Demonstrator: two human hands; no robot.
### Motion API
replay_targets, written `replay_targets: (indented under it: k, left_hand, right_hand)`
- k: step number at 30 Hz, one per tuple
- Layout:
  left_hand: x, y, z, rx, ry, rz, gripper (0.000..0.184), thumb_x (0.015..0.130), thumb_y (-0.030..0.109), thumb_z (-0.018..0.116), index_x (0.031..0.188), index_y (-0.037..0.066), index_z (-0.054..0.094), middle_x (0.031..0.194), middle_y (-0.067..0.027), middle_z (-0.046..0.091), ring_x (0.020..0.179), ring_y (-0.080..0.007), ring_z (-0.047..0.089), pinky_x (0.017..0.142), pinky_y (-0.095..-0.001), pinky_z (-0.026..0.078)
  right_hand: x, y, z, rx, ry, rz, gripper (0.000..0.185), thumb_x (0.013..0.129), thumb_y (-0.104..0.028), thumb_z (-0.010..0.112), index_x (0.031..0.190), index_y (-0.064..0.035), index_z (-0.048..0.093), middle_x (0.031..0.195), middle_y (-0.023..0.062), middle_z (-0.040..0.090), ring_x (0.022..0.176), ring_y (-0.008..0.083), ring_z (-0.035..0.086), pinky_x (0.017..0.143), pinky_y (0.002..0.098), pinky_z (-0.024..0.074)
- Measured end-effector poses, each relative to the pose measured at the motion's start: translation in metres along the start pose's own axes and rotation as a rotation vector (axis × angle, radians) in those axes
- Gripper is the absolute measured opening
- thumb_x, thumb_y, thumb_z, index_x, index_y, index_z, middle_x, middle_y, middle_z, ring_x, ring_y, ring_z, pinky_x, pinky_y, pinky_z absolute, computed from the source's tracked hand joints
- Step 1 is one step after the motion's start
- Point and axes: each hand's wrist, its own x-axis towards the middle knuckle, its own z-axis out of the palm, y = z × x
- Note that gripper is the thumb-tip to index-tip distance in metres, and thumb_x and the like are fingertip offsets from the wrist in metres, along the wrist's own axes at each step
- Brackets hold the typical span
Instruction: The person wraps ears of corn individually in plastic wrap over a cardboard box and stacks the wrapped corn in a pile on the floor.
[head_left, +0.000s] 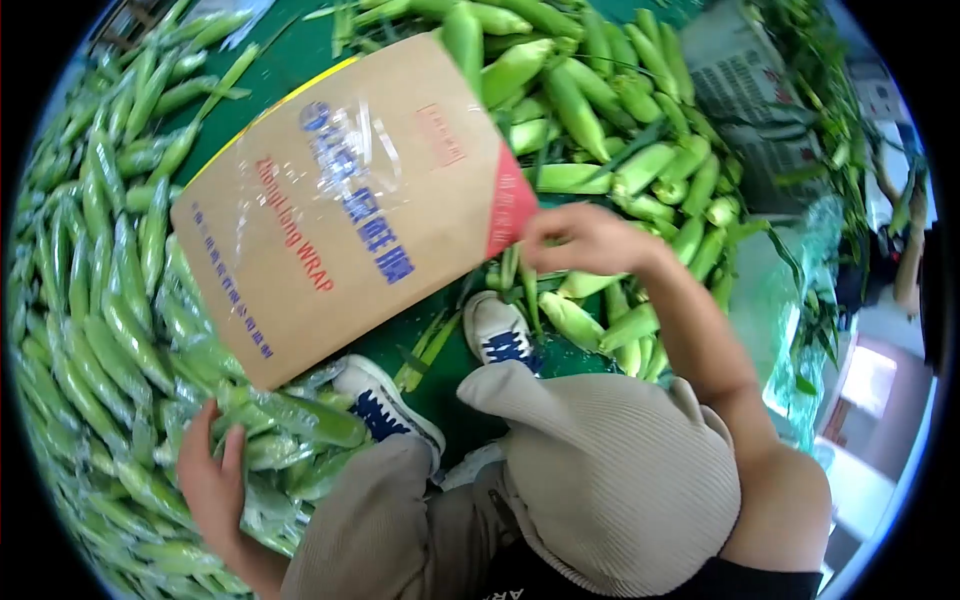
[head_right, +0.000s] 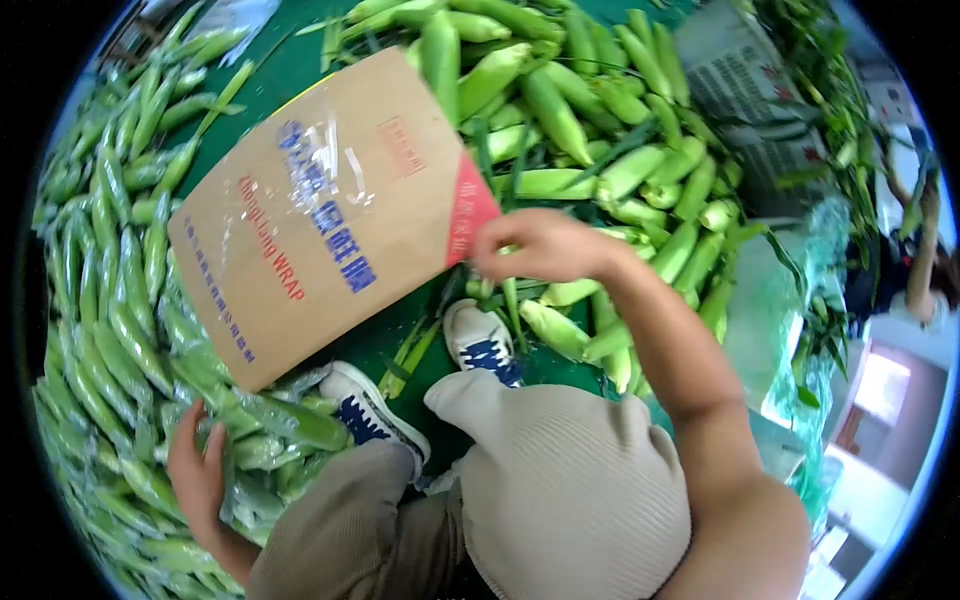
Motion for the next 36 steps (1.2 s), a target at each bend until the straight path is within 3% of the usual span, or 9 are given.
replay_targets:
  k: [6, 8, 12, 14, 19, 23, 28, 34, 36]
  left_hand:
    - [0.063, 0.066, 0.035, -0.659, 0.115, 0.117, 0.03, 0.093, 0.011, 0.075, 0.121, 0.001, 0.072, 0.109, -0.0128, 0.076, 0.101, -0.0255, 0.072, 0.093, -0.0348, 0.054]
    - [0.09, 0.077, 0.041, -0.517, 0.137, 0.277, 0.027, 0.093, 0.011, 0.074, 0.118, 0.001, 0.073, 0.106, -0.0109, 0.077, 0.101, -0.0235, 0.073, 0.092, -0.0338, 0.055]
    - [0.117, 0.08, 0.051, -0.552, 0.217, 0.353, 0.026, 0.088, 0.009, 0.076, 0.113, 0.003, 0.073, 0.107, -0.0117, 0.075, 0.101, -0.03, 0.072, 0.09, -0.0372, 0.055]
    - [0.133, 0.077, 0.051, -0.486, 0.407, 0.428, 0.032, 0.085, 0.01, 0.079, 0.116, 0.007, 0.073, 0.114, -0.0107, 0.073, 0.108, -0.0314, 0.07, 0.094, -0.0412, 0.053]
    - [0.175, 0.126, 0.033, -0.067, 0.816, 0.778, 0.065, 0.079, 0.02, 0.087, 0.141, 0.016, 0.065, 0.147, -0.0087, 0.06, 0.138, -0.0281, 0.054, 0.117, -0.0557, 0.036]
    - [0.218, 0.134, 0.036, 0.147, 0.549, 0.633, 0.085, 0.075, 0.034, 0.089, 0.153, 0.034, 0.055, 0.146, -0.0031, 0.06, 0.141, -0.029, 0.05, 0.12, -0.0593, 0.031]
    - [0.242, 0.085, 0.048, 0.127, 0.338, 0.521, 0.073, 0.085, 0.039, 0.082, 0.152, 0.031, 0.056, 0.135, -0.0079, 0.063, 0.13, -0.0324, 0.056, 0.112, -0.0495, 0.04]
    - [0.234, 0.089, 0.042, -0.011, 0.192, 0.495, 0.07, 0.086, 0.039, 0.081, 0.15, 0.025, 0.056, 0.134, -0.0111, 0.062, 0.128, -0.0359, 0.056, 0.11, -0.0474, 0.044]
    - [0.237, 0.089, 0.034, -0.026, 0.153, 0.522, 0.07, 0.087, 0.038, 0.081, 0.15, 0.024, 0.056, 0.132, -0.0121, 0.061, 0.127, -0.037, 0.057, 0.108, -0.0473, 0.046]
  right_hand:
    - [-0.047, 0.132, -0.013, -1.21, 0.479, 0.36, 0.051, 0.077, -0.025, 0.083, 0.123, -0.0087, 0.066, 0.124, 0.0138, 0.066, 0.122, 0.0379, 0.059, 0.105, 0.052, 0.0475]
    - [-0.047, 0.155, -0.021, -1.122, 0.305, 0.584, 0.069, 0.07, -0.027, 0.088, 0.132, -0.0093, 0.063, 0.128, 0.0145, 0.064, 0.129, 0.0378, 0.057, 0.108, 0.0555, 0.0458]
    - [-0.127, 0.165, -0.048, -1.06, 0.747, 0.099, 0.073, 0.071, -0.017, 0.087, 0.136, -0.0037, 0.058, 0.133, 0.0195, 0.064, 0.123, 0.0404, 0.062, 0.105, 0.0492, 0.0504]
    - [-0.137, 0.131, -0.074, -0.482, 0.93, -0.048, 0.071, 0.071, -0.011, 0.085, 0.135, 0.0026, 0.058, 0.129, 0.023, 0.065, 0.118, 0.0402, 0.064, 0.103, 0.0445, 0.0518]
    - [0.08, -0.092, -0.031, -1.022, 0.596, -0.327, 0.063, 0.081, -0.031, 0.087, 0.133, -0.0055, 0.062, 0.122, 0.0164, 0.067, 0.114, 0.0396, 0.065, 0.097, 0.0468, 0.054]
    - [0.221, -0.122, 0.01, -0.824, 0.313, -0.466, 0.072, 0.084, -0.05, 0.082, 0.13, 0.0007, 0.062, 0.123, 0.0227, 0.068, 0.114, 0.0433, 0.065, 0.101, 0.0458, 0.0524]
    - [0.159, -0.077, -0.026, -0.608, 0.295, -0.531, 0.08, 0.076, -0.034, 0.092, 0.143, -0.0066, 0.059, 0.127, 0.0155, 0.062, 0.116, 0.037, 0.06, 0.106, 0.044, 0.0485]
    - [0.162, -0.03, -0.008, -1.023, 0.246, -0.605, 0.04, 0.086, -0.012, 0.079, 0.124, -0.0136, 0.069, 0.096, 0.0116, 0.061, 0.09, 0.0338, 0.061, 0.089, 0.0429, 0.0498]
    - [0.134, -0.007, -0.002, -0.341, 0.595, -0.551, 0.014, 0.096, -0.004, 0.065, 0.11, -0.0069, 0.064, 0.093, 0.0064, 0.071, 0.085, 0.0206, 0.065, 0.08, 0.035, 0.0542]
